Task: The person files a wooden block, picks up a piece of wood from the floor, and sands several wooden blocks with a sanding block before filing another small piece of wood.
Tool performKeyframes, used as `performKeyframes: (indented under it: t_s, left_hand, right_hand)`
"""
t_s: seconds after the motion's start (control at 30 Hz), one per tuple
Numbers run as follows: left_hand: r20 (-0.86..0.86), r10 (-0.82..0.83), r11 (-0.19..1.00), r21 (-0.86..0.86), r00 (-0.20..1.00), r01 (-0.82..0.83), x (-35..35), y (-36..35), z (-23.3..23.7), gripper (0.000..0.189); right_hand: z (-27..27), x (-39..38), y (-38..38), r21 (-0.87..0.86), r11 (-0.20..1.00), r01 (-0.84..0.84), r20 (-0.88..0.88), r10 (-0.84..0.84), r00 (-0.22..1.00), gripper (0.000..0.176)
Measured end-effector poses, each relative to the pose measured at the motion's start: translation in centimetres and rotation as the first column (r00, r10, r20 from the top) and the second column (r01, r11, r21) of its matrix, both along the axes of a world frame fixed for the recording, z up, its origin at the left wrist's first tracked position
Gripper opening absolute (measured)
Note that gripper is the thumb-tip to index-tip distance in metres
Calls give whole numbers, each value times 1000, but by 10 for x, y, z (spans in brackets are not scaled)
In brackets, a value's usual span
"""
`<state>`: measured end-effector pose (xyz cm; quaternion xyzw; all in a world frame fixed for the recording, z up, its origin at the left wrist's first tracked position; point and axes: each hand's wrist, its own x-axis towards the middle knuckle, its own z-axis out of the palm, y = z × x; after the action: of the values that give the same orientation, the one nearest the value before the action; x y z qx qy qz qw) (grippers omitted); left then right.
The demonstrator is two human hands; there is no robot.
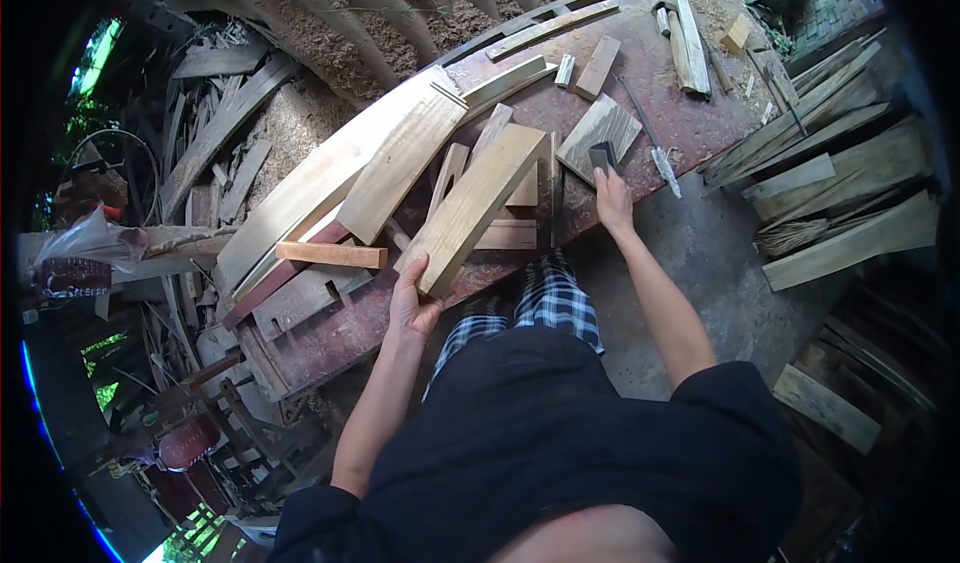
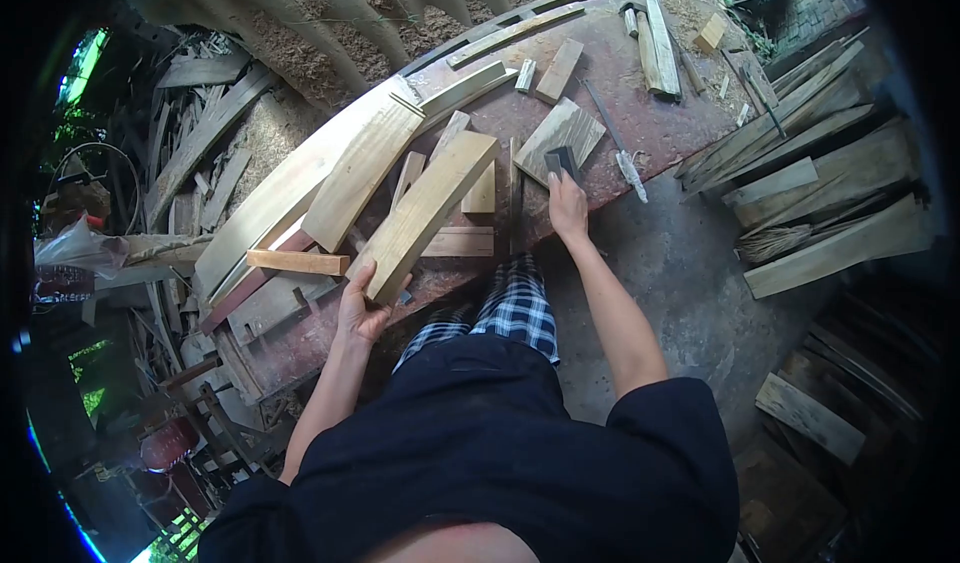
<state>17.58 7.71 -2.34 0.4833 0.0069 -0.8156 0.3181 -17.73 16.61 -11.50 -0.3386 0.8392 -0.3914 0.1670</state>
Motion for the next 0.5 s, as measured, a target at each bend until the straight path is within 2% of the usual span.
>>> performKeyframes:
  t_s: [0.07,0.13,0.2,0.23,0.27,0.3,0.33,0.4,0.43,0.5]
  left_hand:
    - [-39,-101,975,-204,994,91,-18,-22,-13,52]
    - [140,-101,917,-370,985,147,-54,-43,-10,53]
    - [189,-88,891,-425,978,163,-86,-66,-14,57]
    - [236,-106,858,-469,966,209,-100,-79,-25,59]
    - [283,-125,820,-510,951,259,-111,-91,-37,61]
    - [359,-193,754,-541,913,373,-119,-102,-39,60]
    - [352,-197,756,-539,915,370,-127,-112,-42,60]
    - [552,-38,781,-504,833,370,-138,-124,-47,63]
    - [556,-42,784,-496,830,372,-137,-126,-49,63]
    - [695,165,693,-587,700,420,-129,-130,-53,66]
  right_hand:
    - [0,3,20,70,996,57,-39,-54,998,37]
    - [14,8,29,-2,998,59,-25,-59,998,37]
    - [46,16,26,-6,998,58,38,-57,998,36]
    - [32,9,27,-47,999,-4,-86,-1,996,36]
    - [42,8,25,38,999,-4,34,3,999,36]
    - [36,3,24,38,999,-30,-6,30,1000,37]
    - [34,0,21,38,998,-52,-43,54,998,37]
    - [32,-14,19,35,995,-92,-40,94,995,38]
    - [31,-23,16,25,993,-113,-87,115,990,39]
    - [28,-45,9,31,991,-130,-139,133,981,41]
